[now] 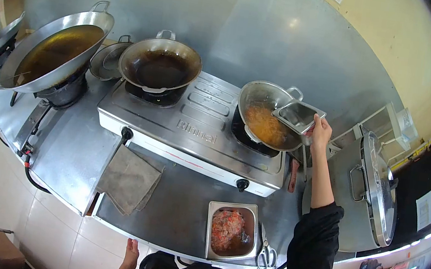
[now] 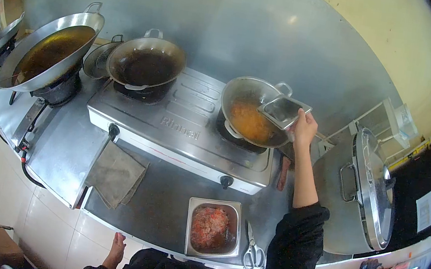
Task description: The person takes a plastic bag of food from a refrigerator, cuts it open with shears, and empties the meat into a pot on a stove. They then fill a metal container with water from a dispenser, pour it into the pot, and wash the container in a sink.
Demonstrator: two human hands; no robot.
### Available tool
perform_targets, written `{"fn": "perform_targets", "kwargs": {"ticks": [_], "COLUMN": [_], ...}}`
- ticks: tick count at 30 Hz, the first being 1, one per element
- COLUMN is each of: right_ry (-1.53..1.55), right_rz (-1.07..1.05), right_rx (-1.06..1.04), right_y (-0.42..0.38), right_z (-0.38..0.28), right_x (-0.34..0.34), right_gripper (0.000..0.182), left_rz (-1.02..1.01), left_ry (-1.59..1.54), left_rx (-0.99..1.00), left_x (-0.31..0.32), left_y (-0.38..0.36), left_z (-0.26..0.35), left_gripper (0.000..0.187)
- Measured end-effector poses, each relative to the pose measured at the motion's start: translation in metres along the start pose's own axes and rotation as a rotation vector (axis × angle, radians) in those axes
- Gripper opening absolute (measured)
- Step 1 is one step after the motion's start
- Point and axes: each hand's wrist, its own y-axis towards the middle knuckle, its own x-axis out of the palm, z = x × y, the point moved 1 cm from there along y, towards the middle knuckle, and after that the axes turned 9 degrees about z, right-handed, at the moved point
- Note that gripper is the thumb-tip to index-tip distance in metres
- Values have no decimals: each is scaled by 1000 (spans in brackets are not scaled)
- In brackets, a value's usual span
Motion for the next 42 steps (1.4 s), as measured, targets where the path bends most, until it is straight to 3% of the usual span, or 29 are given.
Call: {"fn": "perform_targets", "kwargs": {"ticks": [1, 4, 7, 10, 11, 14, 17, 19, 20, 21, 22, 25, 31, 33, 37, 42], "right_ry": [2, 13, -26, -42, -42, -59, -97, -114, -124, -133, -142, -168, -213, -170, -189, 51], "right_rz": [-2, 34, 46, 62, 61, 60, 68, 81, 85, 89, 93, 83, 57, 59, 66, 74], "right_rx": [-4, -39, -55, -79, -75, -91, -144, -154, -169, -184, -199, -229, -282, -305, -417, -145], "right_y": [0, -2, -2, -1, 0, 5, 10, 7, 7, 7, 7, 6, -11, -12, 2, 5], "right_z": [0, -2, -6, -4, -3, 3, 9, 7, 6, 6, 6, 4, -12, -13, 8, 17], "right_x": [0, 1, 0, -1, -1, -4, -8, -7, -7, -7, -6, -7, -4, -4, -4, -10], "right_gripper": [20, 20, 21, 20, 20, 20, 21, 22, 22, 23, 23, 24, 24, 24, 24, 23], "left_rz": [-14, 17, -75, -94, -154, -332, -584, -768, -938, -1047, -1051, -1018, -483, -417, -400, -369], "left_ry": [26, -40, 124, 549, 650, 825, 922, 985, 1017, 1022, 997, 1677, 1164, 1060, 988, 920], "left_rx": [14, 77, 123, 183, 132, -119, -132, 22, 422, 949, 1373, 1382, -203, -334, -365, -356], "left_x": [-1, 7, 4, -8, -17, -35, -53, -64, -72, -81, -87, -102, -77, -74, -64, -52], "left_y": [0, -11, -16, -15, -10, -20, -15, -7, 3, 9, 16, 8, -51, -60, -79, -108], "left_z": [4, 17, 21, -14, -32, -53, -74, -97, -117, -136, -149, -154, -85, -85, -96, -110], "left_gripper": [73, 47, 52, 67, 81, 72, 66, 62, 60, 58, 56, 45, 86, 83, 77, 71]}}
